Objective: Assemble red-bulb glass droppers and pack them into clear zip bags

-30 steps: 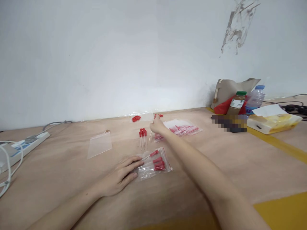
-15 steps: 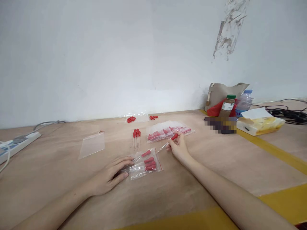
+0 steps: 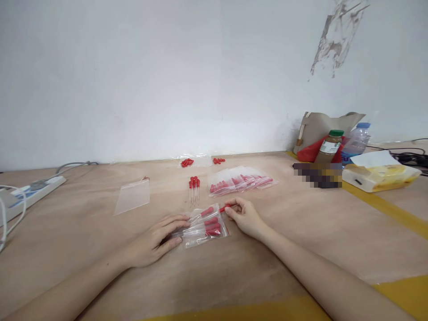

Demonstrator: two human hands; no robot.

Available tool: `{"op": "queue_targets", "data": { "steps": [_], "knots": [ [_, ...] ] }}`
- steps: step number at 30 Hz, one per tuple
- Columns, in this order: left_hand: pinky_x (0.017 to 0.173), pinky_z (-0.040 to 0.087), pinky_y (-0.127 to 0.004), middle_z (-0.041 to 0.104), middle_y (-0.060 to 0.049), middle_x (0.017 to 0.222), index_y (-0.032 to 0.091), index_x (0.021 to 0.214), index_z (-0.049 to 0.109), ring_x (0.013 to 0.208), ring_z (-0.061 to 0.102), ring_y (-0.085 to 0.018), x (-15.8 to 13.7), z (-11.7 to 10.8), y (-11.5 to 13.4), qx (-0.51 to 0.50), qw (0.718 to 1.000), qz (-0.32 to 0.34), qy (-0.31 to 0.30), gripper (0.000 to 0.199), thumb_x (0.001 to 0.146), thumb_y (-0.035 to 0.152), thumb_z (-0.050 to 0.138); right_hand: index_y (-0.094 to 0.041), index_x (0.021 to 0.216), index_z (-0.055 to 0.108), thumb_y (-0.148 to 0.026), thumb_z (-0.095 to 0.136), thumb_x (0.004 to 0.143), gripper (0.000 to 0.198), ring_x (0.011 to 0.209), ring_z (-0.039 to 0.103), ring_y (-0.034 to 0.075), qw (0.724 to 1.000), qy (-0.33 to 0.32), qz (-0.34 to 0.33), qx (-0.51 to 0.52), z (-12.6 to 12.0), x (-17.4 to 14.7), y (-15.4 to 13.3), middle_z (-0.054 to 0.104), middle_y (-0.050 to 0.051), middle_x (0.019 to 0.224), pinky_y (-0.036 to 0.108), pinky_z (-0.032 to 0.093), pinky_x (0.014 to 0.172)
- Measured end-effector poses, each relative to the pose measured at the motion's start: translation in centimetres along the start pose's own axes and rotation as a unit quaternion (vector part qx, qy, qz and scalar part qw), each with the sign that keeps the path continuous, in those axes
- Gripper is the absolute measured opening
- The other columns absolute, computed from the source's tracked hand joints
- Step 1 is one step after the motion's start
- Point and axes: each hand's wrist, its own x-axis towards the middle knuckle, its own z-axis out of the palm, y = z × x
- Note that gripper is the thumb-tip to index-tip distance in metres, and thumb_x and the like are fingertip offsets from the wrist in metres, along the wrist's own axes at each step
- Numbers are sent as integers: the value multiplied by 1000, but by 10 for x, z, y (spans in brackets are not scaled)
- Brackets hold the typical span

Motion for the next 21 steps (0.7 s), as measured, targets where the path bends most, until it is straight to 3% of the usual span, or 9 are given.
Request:
{"op": "queue_targets", "data": {
  "steps": [4,9,15,17,19,21],
  "knots": [
    [99,33,-37,44,-5,127,24,122,42,118,38,-19,0,0,0,0,1000,1,-2,34,89,28,39,-15,88,61,-33,58,69,27,74,58,16,988,-22,-82,-126,-1,0,2,63,6,82,31,47,69],
    [98,34,-37,45,-5,126,25,125,39,117,39,-19,0,0,0,3,1000,-8,3,37,88,28,40,-15,84,64,-29,57,69,22,62,55,15,971,2,-90,-224,0,4,5,62,5,75,29,45,58],
    [97,35,-37,46,-5,125,25,125,38,115,40,-20,-1,0,1,0,1000,-11,13,38,87,29,41,-17,99,56,-33,53,74,30,80,59,17,988,-107,-66,-87,4,-1,-2,64,6,89,30,47,70],
    [97,34,-36,46,-4,125,25,125,39,116,40,-19,-1,1,1,0,1000,-11,15,38,87,28,42,-17,106,51,-36,52,75,36,77,59,15,987,-145,-42,-48,2,-1,-5,63,6,91,28,47,67],
    [98,34,-36,46,-4,125,25,125,39,116,40,-19,-1,1,0,-2,1000,-10,15,38,87,29,42,-16,108,48,-40,53,74,41,68,58,13,989,-138,-12,-47,-2,1,-7,63,6,92,27,47,62],
    [98,34,-36,46,-5,125,25,125,39,116,40,-19,-1,1,0,-2,1000,-8,12,38,87,30,42,-14,102,52,-42,56,72,42,64,57,12,993,-80,12,-84,-5,4,-9,63,7,93,27,46,59]
  ]
}}
